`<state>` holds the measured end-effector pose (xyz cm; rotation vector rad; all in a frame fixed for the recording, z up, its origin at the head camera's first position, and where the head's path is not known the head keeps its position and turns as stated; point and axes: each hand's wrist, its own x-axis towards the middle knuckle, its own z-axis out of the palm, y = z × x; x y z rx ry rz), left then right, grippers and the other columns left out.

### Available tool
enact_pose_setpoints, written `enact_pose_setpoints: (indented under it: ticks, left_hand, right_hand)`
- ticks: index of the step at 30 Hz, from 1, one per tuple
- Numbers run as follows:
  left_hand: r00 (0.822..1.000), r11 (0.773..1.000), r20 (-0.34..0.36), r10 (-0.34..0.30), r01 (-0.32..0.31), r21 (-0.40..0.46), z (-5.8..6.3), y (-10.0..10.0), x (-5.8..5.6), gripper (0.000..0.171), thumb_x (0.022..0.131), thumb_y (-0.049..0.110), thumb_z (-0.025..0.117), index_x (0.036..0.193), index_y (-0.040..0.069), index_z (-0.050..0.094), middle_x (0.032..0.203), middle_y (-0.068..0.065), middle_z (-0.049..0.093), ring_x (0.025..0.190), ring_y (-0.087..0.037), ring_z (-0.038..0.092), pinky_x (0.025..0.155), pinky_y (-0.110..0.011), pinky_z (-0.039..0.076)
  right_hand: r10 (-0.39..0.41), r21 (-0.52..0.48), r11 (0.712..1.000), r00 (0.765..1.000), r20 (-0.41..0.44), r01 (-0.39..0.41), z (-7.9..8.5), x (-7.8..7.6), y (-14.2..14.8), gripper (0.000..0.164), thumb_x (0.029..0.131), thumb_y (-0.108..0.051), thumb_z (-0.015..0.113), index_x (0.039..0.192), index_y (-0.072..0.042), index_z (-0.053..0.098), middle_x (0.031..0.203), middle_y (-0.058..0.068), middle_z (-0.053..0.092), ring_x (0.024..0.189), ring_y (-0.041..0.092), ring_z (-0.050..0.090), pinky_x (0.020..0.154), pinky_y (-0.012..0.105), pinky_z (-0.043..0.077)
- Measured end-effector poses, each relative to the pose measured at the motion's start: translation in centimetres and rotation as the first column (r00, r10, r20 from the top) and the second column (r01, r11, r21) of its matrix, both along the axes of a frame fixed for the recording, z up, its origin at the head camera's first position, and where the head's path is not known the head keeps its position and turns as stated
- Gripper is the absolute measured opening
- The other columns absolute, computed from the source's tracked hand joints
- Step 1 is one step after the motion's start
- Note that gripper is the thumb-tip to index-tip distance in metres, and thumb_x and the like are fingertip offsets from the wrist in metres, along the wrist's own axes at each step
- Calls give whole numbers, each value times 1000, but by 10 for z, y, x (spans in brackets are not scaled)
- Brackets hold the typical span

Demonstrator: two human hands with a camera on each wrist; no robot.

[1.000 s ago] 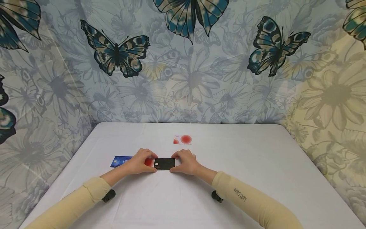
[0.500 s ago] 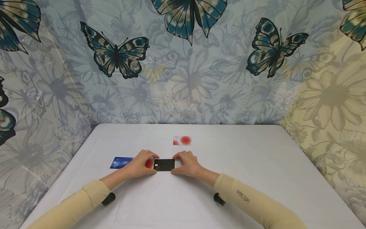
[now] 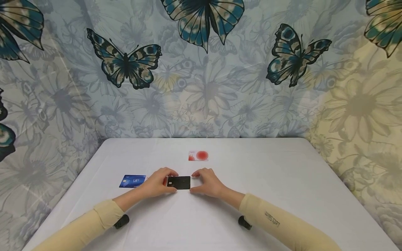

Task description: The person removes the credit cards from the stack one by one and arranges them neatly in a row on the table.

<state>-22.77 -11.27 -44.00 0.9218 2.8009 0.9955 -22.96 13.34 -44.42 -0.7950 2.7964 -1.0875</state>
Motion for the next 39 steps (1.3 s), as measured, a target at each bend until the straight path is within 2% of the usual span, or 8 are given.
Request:
enact_pose_setpoints:
  ticks: [5,15,29,33,39]
  left_hand:
    - [998,1000,56,-15,14,19,2,10,1,46,75,24,75,114,9,57,109,-5,56,100,-20,48,89,-37,40]
    - [999,999,4,-54,54,-2,2,26,2,44,75,26,76,112,9,58,105,-3,57,97,-17,49,88,-34,40]
    - [992,996,85,-90,91,-8,3,40,3,45,78,31,74,115,11,57,108,-2,55,100,-18,49,87,-29,41]
    - [991,995,94,-94,95,-13,4,43,5,44,78,31,73,115,13,57,108,-1,55,100,-18,48,87,-28,41]
    - [992,994,72,-104,107,-34,3,46,4,44,78,31,73,115,13,57,108,0,56,100,-15,48,88,-28,40]
  right_hand:
    - [-15,-13,1000,1000,-11,15,-1,3,7,47,68,-28,81,108,-11,62,103,3,59,95,21,47,83,37,37]
    - [-50,-12,999,998,34,50,-1,8,21,47,70,-30,80,110,-13,61,105,0,59,94,19,47,81,37,40]
    - [-60,4,998,998,22,59,-4,14,36,48,71,-35,79,110,-14,61,105,-2,59,89,16,46,77,32,40]
    - [-71,3,997,997,29,71,-4,16,39,47,71,-34,79,110,-14,62,106,-2,59,89,17,46,77,32,40]
    - [-82,-7,997,996,31,82,-4,16,43,47,71,-34,79,110,-15,61,106,-2,59,90,18,46,77,33,40]
